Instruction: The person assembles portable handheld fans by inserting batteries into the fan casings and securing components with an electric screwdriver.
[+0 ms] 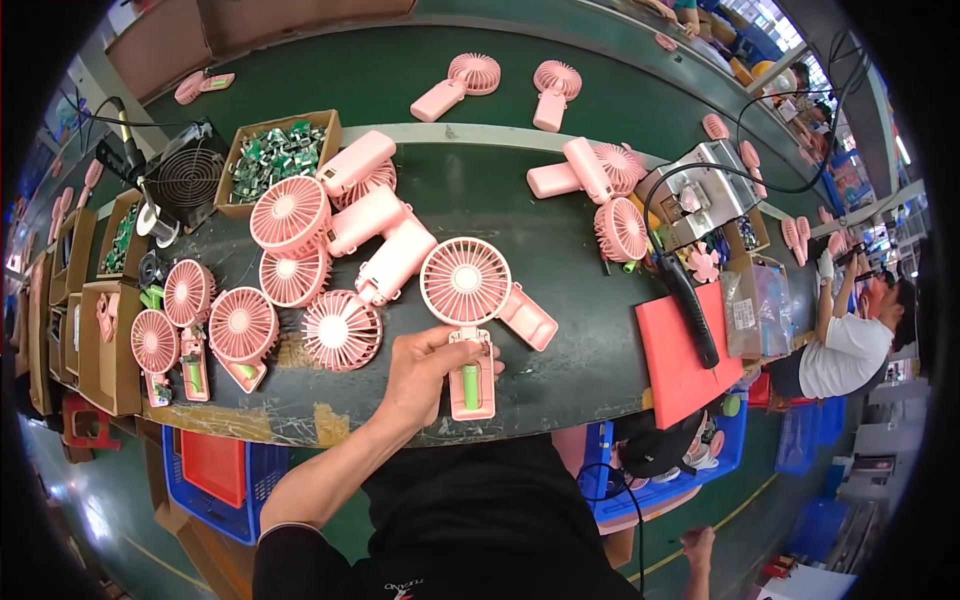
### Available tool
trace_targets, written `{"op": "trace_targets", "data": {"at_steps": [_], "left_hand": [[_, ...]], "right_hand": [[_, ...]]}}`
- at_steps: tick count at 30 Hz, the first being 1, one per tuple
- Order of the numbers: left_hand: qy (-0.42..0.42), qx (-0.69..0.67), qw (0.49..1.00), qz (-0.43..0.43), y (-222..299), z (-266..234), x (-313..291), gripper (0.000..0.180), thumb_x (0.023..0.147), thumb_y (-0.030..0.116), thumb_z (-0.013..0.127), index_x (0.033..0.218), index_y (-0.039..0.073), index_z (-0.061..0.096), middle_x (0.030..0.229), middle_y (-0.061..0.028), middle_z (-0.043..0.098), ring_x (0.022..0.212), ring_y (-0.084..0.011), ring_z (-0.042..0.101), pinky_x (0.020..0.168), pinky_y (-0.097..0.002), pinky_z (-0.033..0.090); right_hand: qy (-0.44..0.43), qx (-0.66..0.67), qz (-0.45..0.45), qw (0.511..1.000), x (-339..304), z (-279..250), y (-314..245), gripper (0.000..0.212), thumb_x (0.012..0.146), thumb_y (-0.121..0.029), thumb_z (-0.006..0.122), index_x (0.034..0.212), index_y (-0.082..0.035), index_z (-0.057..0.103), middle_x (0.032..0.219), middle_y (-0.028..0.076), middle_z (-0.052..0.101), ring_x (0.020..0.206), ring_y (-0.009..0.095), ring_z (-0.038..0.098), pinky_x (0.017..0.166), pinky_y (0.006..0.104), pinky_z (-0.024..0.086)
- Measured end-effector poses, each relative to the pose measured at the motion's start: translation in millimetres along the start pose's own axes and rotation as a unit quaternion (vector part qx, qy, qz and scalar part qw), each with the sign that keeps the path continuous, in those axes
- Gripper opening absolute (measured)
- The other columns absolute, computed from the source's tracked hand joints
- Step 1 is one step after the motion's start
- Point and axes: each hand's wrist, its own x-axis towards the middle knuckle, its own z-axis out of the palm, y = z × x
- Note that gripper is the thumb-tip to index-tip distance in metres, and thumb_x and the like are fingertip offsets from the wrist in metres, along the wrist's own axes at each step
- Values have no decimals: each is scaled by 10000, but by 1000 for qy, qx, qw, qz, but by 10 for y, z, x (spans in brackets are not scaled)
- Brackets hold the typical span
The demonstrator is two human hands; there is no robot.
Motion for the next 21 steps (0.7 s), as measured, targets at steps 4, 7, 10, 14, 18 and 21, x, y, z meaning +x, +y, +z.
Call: {"op": "trace_targets", "data": {"at_steps": [4, 7, 10, 14, 18, 21], "left_hand": [[32, 8, 999, -24, -36, 57, -155, 245, 918, 65, 563, 1088, -108, 600, 1037, -213, 664, 935, -314, 689, 785, -413, 591], [24, 1, 999, -36, -84, 123, -224, 258, 928, 82, 570, 1106, -103, 594, 1057, -210, 658, 970, -318, 679, 822, -409, 579], [40, -7, 999, -28, -160, 125, -318, 263, 933, 86, 567, 1117, -101, 591, 1060, -209, 659, 980, -322, 676, 855, -411, 567], [48, -26, 998, -38, -231, 96, -364, 285, 944, 92, 541, 1158, -93, 569, 1084, -207, 654, 1002, -325, 669, 891, -410, 549], [39, -24, 998, -48, -188, 181, -340, 301, 950, 113, 516, 1168, -88, 563, 1125, -214, 643, 1046, -326, 652, 929, -435, 520], [34, -38, 998, -47, -211, 196, -234, 306, 946, 120, 526, 1170, -84, 564, 1140, -225, 636, 1047, -315, 653, 936, -436, 513]], "right_hand": [[121, -8, -95, 988, 877, 94, -2064, 138, 813, 0, 634, 738, 19, 520, 665, 76, 542, 592, 154, 515, 557, 319, 426], [157, -6, -262, 952, 1252, -32, -4024, 58, 853, -20, 626, 881, 31, 631, 655, 85, 531, 564, 186, 496, 554, 297, 407], [81, 35, -407, 909, 1551, 584, -5253, 320, 792, -103, 733, 1077, -8, 624, 924, 150, 642, 846, 284, 641, 743, 367, 503], [44, 0, -531, 846, 1742, 1183, -6268, 580, 721, -259, 802, 1172, 16, 562, 1078, 199, 586, 928, 388, 588, 790, 448, 498], [-60, 52, -425, 902, 1817, 1189, -6404, 393, 719, -185, 777, 998, -12, 560, 959, 207, 610, 813, 390, 612, 721, 434, 513], [-185, 266, -296, 898, 1876, 1048, -6194, 294, 777, -119, 728, 994, -2, 568, 819, 143, 645, 666, 240, 626, 573, 347, 497]]}}
